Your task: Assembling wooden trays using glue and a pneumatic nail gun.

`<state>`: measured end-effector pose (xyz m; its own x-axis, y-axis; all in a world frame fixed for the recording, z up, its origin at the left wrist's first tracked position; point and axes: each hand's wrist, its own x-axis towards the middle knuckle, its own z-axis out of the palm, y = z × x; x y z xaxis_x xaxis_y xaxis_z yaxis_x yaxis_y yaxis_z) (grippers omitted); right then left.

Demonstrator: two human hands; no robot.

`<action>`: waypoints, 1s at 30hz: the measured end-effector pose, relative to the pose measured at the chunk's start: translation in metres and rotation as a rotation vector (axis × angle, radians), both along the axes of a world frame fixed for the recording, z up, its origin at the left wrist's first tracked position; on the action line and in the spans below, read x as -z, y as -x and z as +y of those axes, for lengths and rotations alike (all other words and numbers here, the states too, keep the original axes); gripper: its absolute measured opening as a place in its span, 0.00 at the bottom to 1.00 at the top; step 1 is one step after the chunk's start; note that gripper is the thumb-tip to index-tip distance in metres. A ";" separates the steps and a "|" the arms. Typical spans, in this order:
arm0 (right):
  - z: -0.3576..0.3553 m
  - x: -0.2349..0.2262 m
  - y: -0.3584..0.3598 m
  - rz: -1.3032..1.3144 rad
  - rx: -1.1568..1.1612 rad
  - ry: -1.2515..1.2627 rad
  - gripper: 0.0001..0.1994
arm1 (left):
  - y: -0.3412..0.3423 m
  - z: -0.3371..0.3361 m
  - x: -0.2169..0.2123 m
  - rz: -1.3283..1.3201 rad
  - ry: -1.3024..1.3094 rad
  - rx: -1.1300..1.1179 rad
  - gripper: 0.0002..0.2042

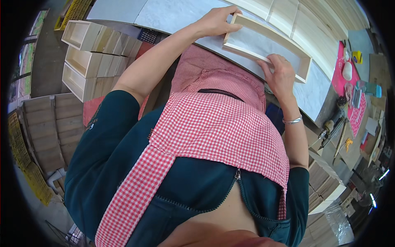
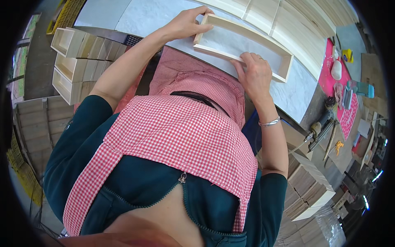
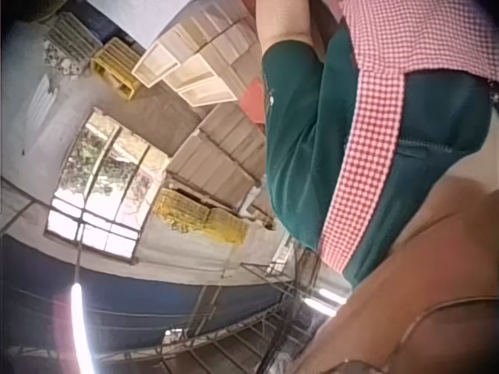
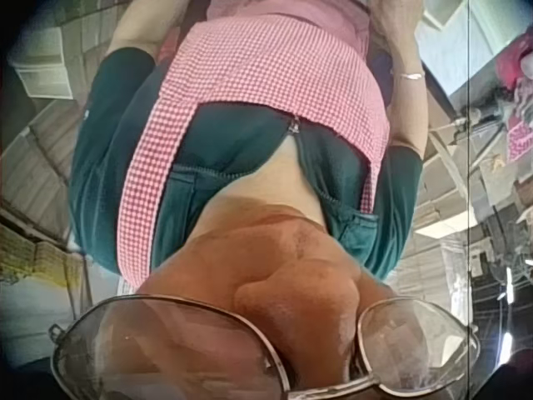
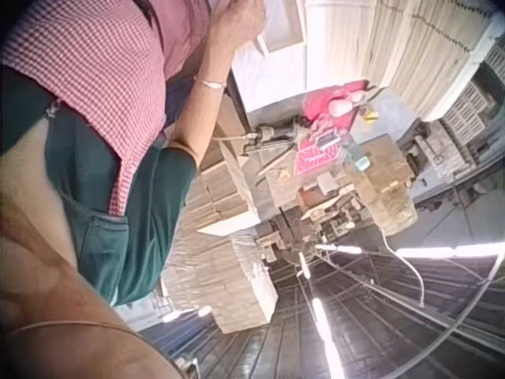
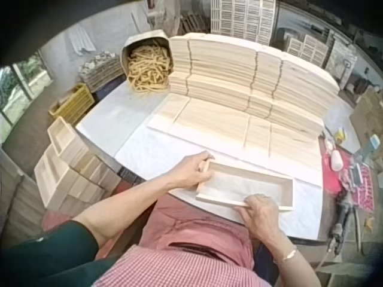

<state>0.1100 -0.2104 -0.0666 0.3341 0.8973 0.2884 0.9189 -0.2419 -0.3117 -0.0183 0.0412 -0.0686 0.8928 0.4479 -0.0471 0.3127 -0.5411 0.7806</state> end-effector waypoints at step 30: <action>0.078 0.009 0.059 0.007 -0.311 -0.360 0.10 | 0.042 -0.013 0.004 -0.078 -0.041 0.254 0.52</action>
<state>0.0514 -0.1326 -0.0754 0.0691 0.7984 0.5982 0.9280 0.1686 -0.3322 -0.0603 0.0280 -0.0727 0.9771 0.2090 0.0402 0.1021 -0.6263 0.7729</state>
